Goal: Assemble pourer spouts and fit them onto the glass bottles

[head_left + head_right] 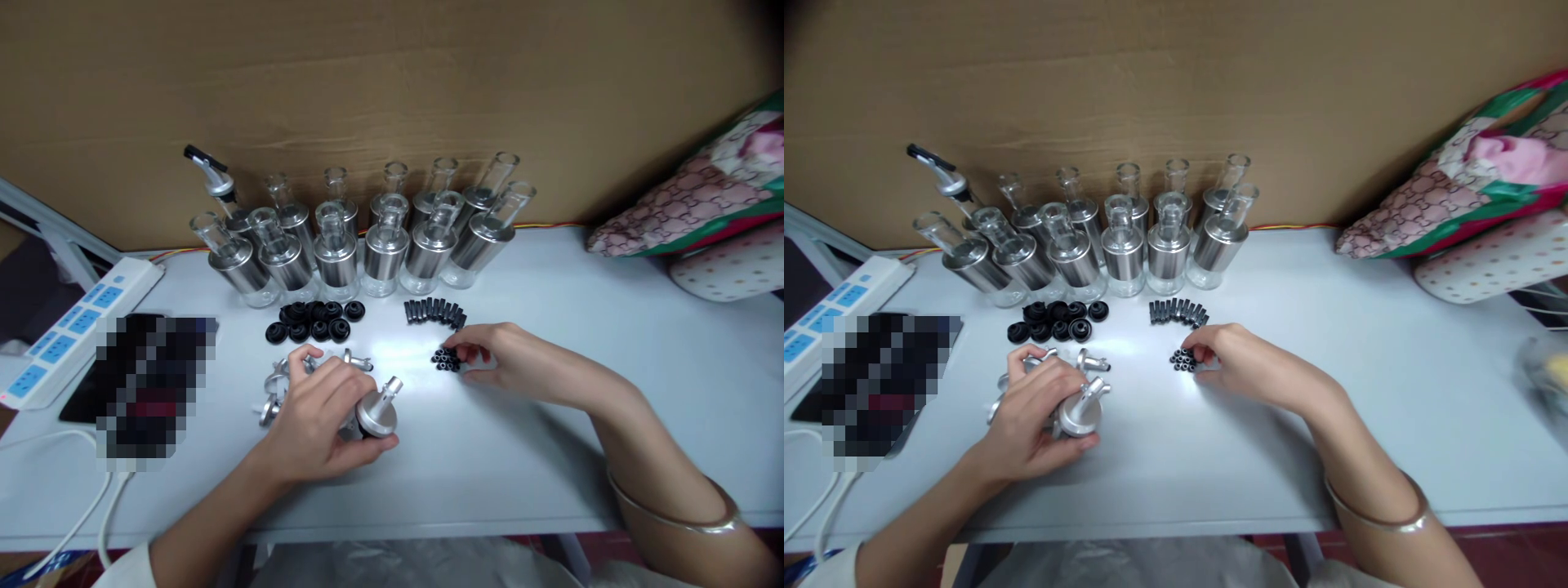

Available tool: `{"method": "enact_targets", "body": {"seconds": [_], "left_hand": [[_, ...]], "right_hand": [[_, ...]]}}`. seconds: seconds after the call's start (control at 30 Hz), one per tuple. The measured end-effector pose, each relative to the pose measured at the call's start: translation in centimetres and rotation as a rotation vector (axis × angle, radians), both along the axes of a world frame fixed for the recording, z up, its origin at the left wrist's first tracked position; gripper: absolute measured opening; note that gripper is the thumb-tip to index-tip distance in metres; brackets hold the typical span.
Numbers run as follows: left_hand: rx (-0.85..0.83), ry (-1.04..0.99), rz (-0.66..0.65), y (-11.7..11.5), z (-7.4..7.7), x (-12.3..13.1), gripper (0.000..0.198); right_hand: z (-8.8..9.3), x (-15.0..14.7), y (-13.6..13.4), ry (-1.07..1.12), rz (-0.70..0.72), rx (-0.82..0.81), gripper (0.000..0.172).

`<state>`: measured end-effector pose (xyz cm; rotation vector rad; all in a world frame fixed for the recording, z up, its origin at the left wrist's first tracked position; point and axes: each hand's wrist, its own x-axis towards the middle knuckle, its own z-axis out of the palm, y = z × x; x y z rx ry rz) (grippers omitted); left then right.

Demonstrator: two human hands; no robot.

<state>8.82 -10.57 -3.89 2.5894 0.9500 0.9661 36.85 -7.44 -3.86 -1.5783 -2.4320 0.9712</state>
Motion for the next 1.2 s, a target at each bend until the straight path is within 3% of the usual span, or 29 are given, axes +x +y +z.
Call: {"method": "enact_targets", "body": {"seconds": [0.17, 0.43, 0.67, 0.87, 1.0, 1.1, 1.2], "left_hand": [[0.004, 0.011, -0.002, 0.0, 0.1, 0.0, 0.031], [0.017, 0.016, 0.000, 0.0, 0.2, 0.1, 0.031], [0.024, 0.029, -0.007, 0.0, 0.0, 0.0, 0.031], [0.024, 0.043, -0.010, 0.0, 0.1, 0.0, 0.030], [0.035, 0.049, -0.013, 0.0, 0.1, 0.1, 0.031], [0.041, 0.044, -0.016, 0.0, 0.0, 0.1, 0.031], [0.026, 0.043, -0.015, -0.1, -0.1, 0.0, 0.031]], "right_hand": [[0.5, 0.0, 0.0, -0.034, -0.015, -0.060, 0.032], [0.0, -1.1, -0.1, 0.114, 0.062, 0.051, 0.044], [-0.7, -2.0, -0.3, 0.104, 0.120, 0.037, 0.033], [0.6, -1.0, -0.2, 0.108, 0.131, -0.047, 0.030], [1.4, 0.9, 0.3, 0.144, -0.018, 0.122, 0.015], [0.9, 2.0, 0.9, 0.029, -0.164, 0.258, 0.017], [0.1, 2.0, 1.4, -0.021, -0.171, 0.305, 0.018]]}}
